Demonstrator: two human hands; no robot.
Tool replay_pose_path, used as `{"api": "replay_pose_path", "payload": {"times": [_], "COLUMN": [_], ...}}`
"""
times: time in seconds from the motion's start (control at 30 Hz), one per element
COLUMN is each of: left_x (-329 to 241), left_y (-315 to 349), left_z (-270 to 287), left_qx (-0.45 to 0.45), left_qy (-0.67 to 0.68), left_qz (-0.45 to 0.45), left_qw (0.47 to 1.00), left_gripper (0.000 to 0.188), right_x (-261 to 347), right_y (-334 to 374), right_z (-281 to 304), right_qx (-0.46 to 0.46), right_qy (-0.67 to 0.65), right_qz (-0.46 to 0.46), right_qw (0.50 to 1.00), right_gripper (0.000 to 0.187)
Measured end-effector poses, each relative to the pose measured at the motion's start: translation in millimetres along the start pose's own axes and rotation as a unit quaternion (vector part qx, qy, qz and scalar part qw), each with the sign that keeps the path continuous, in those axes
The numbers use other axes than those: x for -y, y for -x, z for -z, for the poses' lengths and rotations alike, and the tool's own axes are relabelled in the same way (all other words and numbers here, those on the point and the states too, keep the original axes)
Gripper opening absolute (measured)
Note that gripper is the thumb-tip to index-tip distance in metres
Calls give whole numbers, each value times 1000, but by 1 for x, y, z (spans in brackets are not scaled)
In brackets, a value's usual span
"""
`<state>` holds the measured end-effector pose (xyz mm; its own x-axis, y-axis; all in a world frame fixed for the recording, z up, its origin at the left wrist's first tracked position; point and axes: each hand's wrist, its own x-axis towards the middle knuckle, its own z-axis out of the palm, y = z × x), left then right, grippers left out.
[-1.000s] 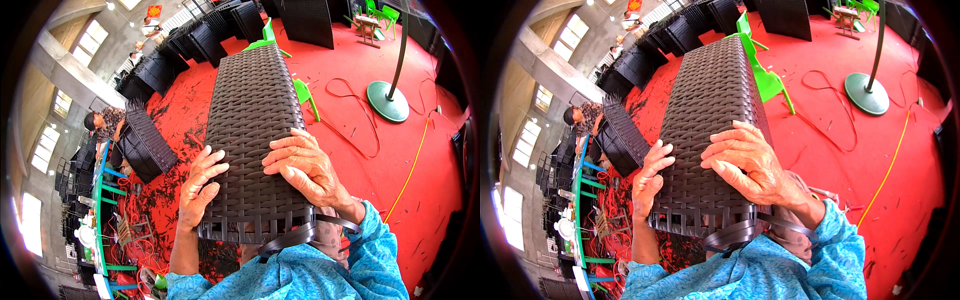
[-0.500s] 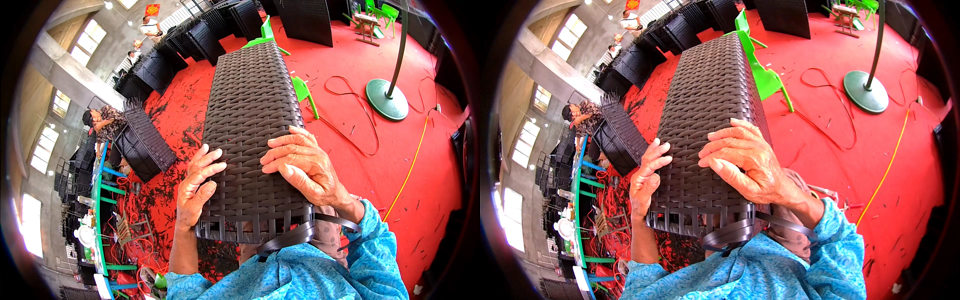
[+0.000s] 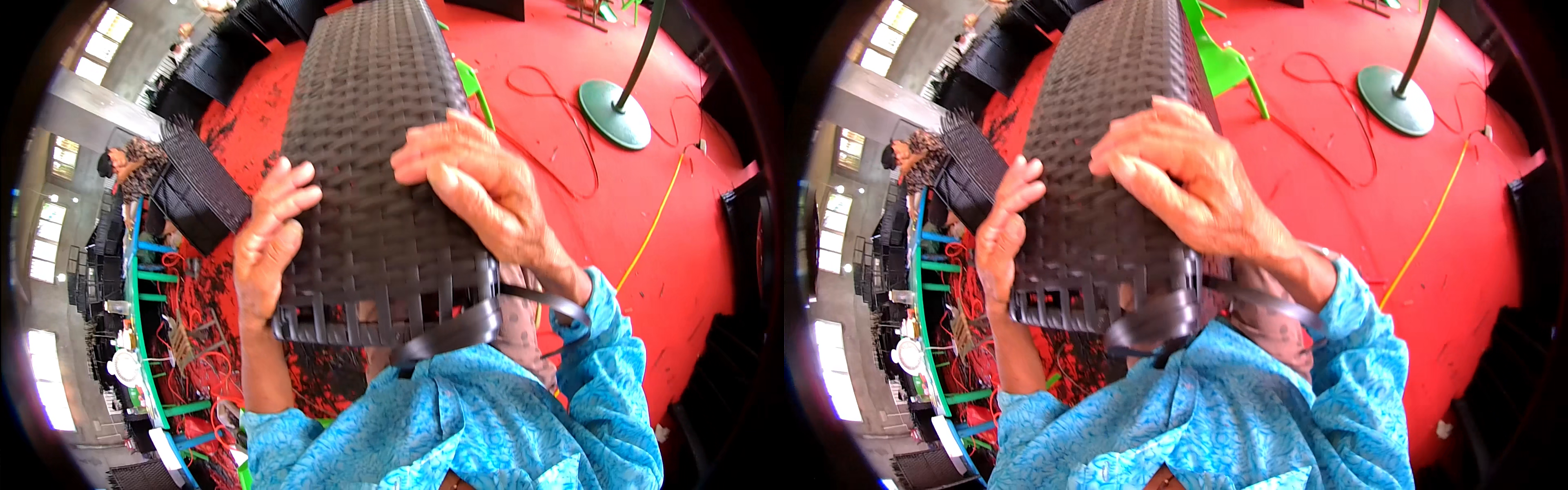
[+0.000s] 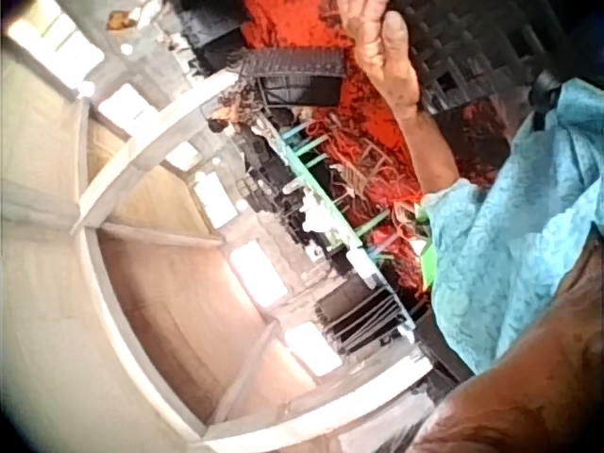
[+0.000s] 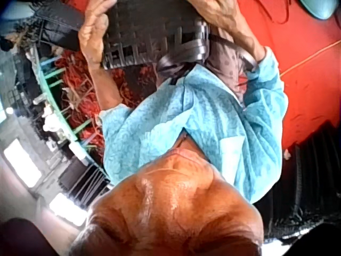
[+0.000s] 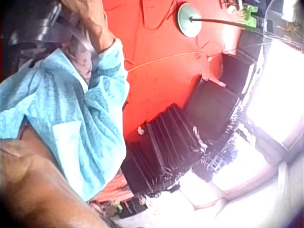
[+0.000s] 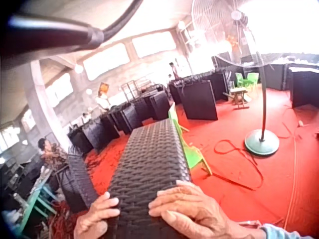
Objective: The person weaves a black synthetic wicker strip through the vertical frame of a chair base, pulling the strip tight and tucking the end into the existing weave.
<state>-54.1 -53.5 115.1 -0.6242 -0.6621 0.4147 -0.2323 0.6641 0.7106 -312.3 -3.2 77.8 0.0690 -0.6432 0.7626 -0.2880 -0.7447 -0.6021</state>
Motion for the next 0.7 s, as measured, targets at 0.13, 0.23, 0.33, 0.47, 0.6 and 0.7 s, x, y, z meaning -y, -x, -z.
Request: {"api": "replay_pose_path", "payload": {"times": [0.13, 0.23, 0.33, 0.47, 0.6, 0.7], "left_x": [3, 4, 6, 7, 5, 5], "left_y": [3, 1, 6, 6, 7, 6], "left_z": [3, 1, 1, 1, 1, 1], "left_qx": [-14, -16, -22, -20, -21, -16], "left_qy": [11, 17, 19, 20, 10, 8], "left_qz": [-1, -4, 6, 0, 2, 3], "left_qw": [1000, 1000, 1000, 1000, 1000, 1000], "left_gripper": [33, 32, 32, 34, 37, 37], "right_x": [-5, 5, 14, 24, 21, 35], "right_y": [4, 16, 36, 61, 84, 87], "right_z": [-6, -1, 2, 9, 21, 21], "right_qx": [-27, -69, -114, -142, -66, -35], "right_qy": [-35, 17, -19, -188, -134, -178], "right_qz": [-9, 7, -53, -146, -128, -105], "right_qw": [999, 997, 992, 961, 981, 978], "right_gripper": [16, 16, 17, 19, 24, 27]}}
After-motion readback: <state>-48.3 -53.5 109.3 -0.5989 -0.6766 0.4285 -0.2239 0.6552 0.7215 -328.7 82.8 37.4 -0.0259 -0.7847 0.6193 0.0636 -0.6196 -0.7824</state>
